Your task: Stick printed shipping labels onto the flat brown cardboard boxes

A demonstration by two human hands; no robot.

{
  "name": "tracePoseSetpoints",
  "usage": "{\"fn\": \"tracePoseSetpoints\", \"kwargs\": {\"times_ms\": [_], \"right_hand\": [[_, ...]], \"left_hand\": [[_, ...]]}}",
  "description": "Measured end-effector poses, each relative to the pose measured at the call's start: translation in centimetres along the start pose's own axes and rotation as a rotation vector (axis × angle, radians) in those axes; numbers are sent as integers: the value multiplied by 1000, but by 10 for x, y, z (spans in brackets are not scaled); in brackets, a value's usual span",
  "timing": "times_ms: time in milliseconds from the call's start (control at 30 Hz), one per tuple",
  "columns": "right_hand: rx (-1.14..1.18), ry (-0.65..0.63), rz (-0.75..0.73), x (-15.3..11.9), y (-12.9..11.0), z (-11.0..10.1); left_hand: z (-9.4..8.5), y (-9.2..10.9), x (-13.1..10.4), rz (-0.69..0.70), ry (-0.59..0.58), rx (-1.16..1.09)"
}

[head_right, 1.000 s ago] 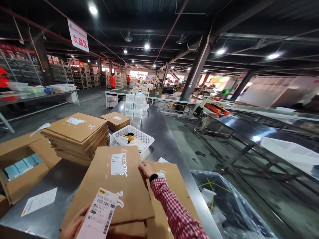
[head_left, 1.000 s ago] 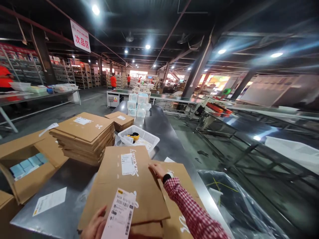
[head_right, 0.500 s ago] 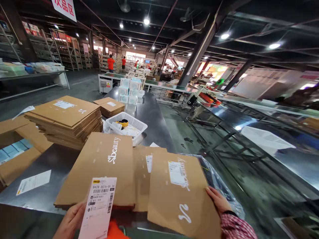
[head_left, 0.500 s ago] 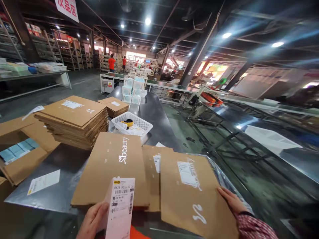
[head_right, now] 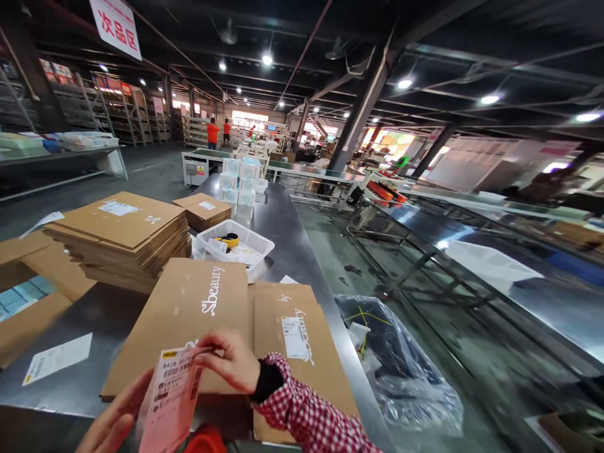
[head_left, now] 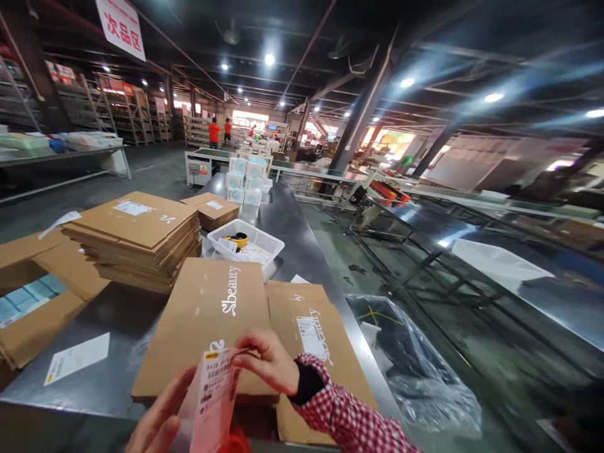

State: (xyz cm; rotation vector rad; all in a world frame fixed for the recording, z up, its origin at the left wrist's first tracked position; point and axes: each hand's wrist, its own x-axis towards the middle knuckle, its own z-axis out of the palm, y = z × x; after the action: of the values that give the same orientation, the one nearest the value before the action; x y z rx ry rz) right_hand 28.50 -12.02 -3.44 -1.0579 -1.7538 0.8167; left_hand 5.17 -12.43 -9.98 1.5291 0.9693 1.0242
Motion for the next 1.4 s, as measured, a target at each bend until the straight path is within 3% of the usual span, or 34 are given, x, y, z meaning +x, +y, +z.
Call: {"fn": "tracePoseSetpoints", "kwargs": {"times_ms": [100,200,433,533,633,700,800,933,1100,1200,1300,1333,1400], "right_hand": [[-164,-79,-129,10,-9,7],[-244,-99,-169,18,-7,17],[-213,76,-91,26,13,47],[-85,207,-7,49,26,26],[72,435,85,96,49,-20],[53,486,130,129,69,-46],[-215,291,234,162,101,-60],[-550,47,324,175,127,-47],[-705,-4,359,177,130,-35],[-895,41,354,175,128,-13],[-984,-127,222,173,129,9],[-941,-152,236,173,130,8],[-836,-37,383,171,131,-9]], "left_hand": [[-7,11,6,-13,31,-145],[-4,17,20,-69,105,-31],[-2,11,37,-5,226,301],[-12,-1,40,80,200,377],[-28,-21,40,119,94,454],[-38,-34,39,189,67,538],[-41,-53,38,354,58,660],[-34,-75,44,410,-1,688],[-35,-93,51,413,-3,624],[-36,-91,54,418,-15,616],[-33,-82,56,424,8,651],[-32,-80,55,436,3,663],[-35,-80,54,444,-14,701]]}}
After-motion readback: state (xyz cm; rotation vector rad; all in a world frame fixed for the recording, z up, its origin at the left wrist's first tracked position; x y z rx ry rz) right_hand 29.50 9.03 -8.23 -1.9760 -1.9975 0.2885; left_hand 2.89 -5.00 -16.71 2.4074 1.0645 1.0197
